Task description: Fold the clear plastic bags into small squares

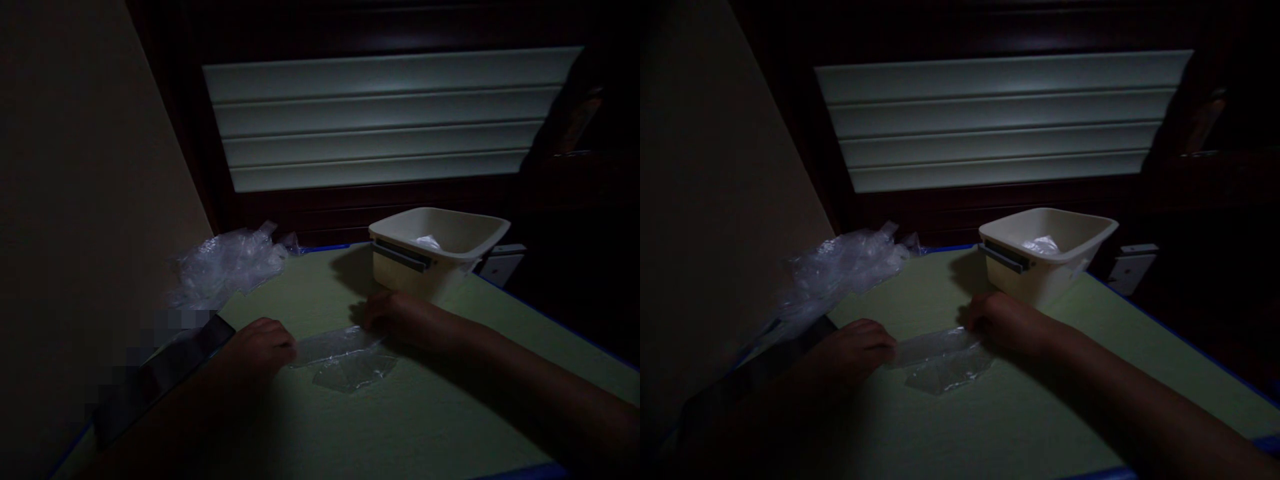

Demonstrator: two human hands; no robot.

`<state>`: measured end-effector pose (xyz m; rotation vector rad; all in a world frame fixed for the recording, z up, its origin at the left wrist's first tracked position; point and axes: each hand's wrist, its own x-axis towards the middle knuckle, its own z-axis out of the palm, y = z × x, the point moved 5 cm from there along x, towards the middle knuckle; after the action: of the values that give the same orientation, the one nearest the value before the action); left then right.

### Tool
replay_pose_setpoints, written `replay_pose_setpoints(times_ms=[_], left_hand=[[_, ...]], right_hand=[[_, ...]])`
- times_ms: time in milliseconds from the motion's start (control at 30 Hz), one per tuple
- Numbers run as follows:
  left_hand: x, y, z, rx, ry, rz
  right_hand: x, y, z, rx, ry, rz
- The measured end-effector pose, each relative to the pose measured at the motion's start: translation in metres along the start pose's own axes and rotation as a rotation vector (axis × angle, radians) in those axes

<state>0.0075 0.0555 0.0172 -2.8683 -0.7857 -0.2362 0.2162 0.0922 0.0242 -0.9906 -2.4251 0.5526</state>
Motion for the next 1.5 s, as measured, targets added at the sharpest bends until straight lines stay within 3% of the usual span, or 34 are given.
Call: replay_pose_setpoints(times_ms=[133,333,500,633,833,1200,1500], left_hand=[[0.001,0.002,-0.003,0.011,-0.024,-0.009],[0.001,0.006,-0.004,0.043,-0.041,-0.022],[0.001,0.007,0.004,0.114,-0.002,0.035],[0.0,0.009,0.005,0.137,-0.012,0.025],[0.001,0.009,0.006,0.128,-0.002,0.024],[0.0,0.009,0.007,0.137,0.031,0.051],[-0.003,0.01,0.008,0.104,0.082,0.059]], right_hand=[[-0.002,-0.007,0.001,-0.128,-0.086,-0.052],[0.002,-0.028,0.002,-0.252,0.002,-0.056],[0.007,-0.066,0.03,-0.277,-0.078,-0.181],[0.007,-0.075,0.052,-0.302,-0.15,-0.195],[-0.002,-0.066,0.059,-0.268,-0.249,-0.13],[-0.037,-0.032,0.034,-0.266,-0.319,-0.006],[-0.071,-0.005,0.019,-0.291,-0.193,0.066]])
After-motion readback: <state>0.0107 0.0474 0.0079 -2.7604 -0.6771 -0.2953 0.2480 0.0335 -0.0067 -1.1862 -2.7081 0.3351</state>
